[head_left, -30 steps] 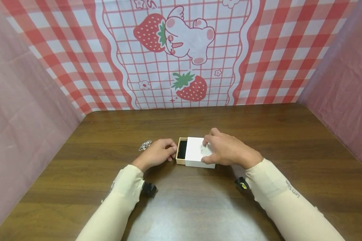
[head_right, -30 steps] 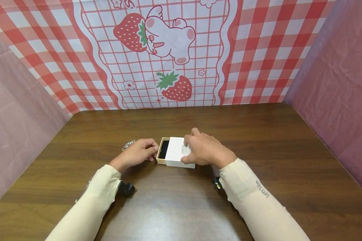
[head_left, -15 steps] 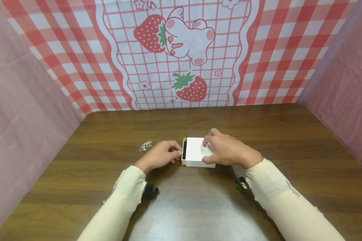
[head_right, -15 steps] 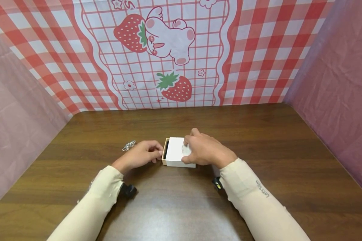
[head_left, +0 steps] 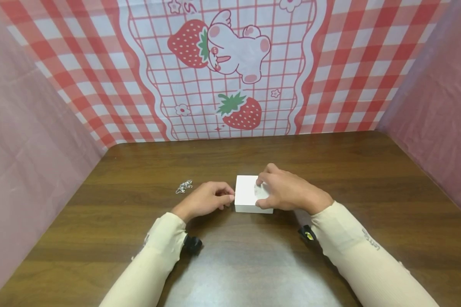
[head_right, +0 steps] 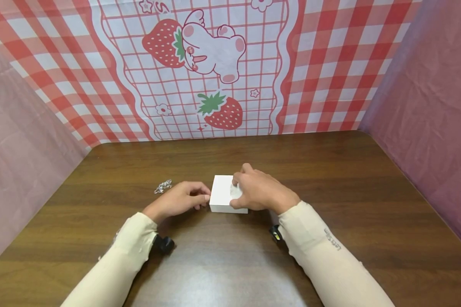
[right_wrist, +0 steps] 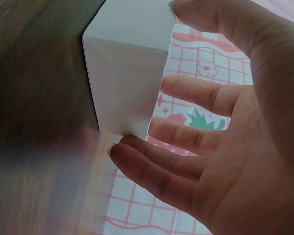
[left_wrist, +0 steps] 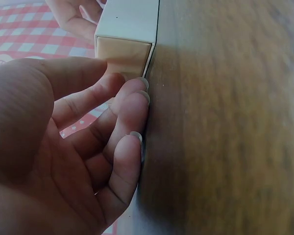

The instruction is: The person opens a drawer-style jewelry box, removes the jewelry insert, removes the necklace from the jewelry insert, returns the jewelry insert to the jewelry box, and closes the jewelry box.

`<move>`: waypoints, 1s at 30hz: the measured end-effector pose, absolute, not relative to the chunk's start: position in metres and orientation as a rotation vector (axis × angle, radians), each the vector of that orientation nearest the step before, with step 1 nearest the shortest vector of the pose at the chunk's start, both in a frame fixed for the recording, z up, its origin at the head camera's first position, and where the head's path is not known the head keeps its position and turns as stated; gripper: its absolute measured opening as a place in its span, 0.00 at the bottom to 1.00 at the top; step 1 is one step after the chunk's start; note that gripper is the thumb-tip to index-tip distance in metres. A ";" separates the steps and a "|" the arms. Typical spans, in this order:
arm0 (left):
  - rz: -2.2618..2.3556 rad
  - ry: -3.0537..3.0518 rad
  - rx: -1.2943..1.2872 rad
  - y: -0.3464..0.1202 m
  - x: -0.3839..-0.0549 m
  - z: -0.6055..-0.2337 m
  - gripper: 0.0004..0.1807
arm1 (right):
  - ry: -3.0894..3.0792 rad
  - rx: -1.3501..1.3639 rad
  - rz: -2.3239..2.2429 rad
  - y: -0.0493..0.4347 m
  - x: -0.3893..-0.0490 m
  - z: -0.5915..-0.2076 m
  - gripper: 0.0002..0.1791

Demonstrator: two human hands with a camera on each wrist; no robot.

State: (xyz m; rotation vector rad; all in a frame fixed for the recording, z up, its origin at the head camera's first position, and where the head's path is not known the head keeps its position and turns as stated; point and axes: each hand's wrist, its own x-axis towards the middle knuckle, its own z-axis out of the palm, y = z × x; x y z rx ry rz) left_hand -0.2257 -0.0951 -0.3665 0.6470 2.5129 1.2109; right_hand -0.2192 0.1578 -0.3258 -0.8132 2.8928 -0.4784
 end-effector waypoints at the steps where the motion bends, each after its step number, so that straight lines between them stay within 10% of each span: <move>1: 1.209 2.513 0.652 -0.094 -0.226 -0.366 0.06 | 2.893 -0.811 -0.480 0.158 -0.219 -0.326 0.31; 30: 1.180 2.575 0.552 -0.107 -0.221 -0.371 0.12 | 2.883 -0.842 -0.478 0.148 -0.217 -0.325 0.31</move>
